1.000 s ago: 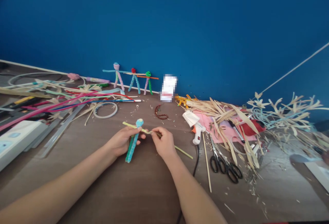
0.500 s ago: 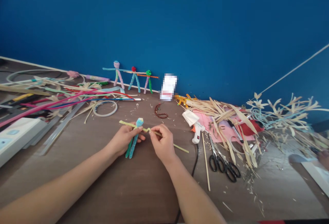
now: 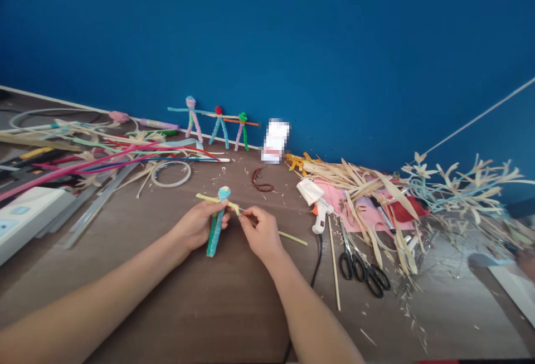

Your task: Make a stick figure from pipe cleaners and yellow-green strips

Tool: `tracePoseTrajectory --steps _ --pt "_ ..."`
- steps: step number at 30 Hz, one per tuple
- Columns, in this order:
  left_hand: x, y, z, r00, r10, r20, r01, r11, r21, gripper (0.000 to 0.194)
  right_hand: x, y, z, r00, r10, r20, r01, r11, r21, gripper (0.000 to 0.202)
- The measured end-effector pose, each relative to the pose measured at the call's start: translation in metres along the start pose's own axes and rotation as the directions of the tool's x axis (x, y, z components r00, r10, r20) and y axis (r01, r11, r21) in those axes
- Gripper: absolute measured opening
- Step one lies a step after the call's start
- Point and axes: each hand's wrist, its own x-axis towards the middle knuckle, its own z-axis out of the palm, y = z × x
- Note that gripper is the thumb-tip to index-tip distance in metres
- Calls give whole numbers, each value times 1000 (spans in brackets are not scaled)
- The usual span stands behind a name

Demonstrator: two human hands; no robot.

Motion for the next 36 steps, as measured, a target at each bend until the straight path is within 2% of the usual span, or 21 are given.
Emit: tracePoseTrajectory --steps 3,6,8,13,15,24,29,36 --pt "1 1 0 999 1 -34 -1 1000 19 15 1 -1 -1 999 3 -49 -3 1000 10 14" --pt "1 1 0 992 52 -114 -50 999 21 13 0 -8 -4 989 -81 -120 79 997 -21 21" --pt "2 0 1 988 86 -128 -84 996 18 12 -1 -12 -5 985 -115 -130 115 993 -8 23" --pt "0 -4 4 987 133 -92 -128 990 61 18 -1 -12 -4 998 6 -64 7 980 197 19" --pt "-2 -4 5 989 133 -72 -125 986 106 20 0 -11 -3 997 45 -59 -31 975 220 17" --pt "-2 -6 4 998 42 -53 -31 982 188 22 0 -15 -6 998 10 -63 -1 990 143 7" --pt "0 -6 2 999 -5 -47 14 984 175 22 -3 -13 -3 990 -73 -120 86 990 108 7" --pt "-3 -5 9 999 -14 -47 20 990 143 25 -1 -10 -5 986 -72 -148 86 992 89 12"
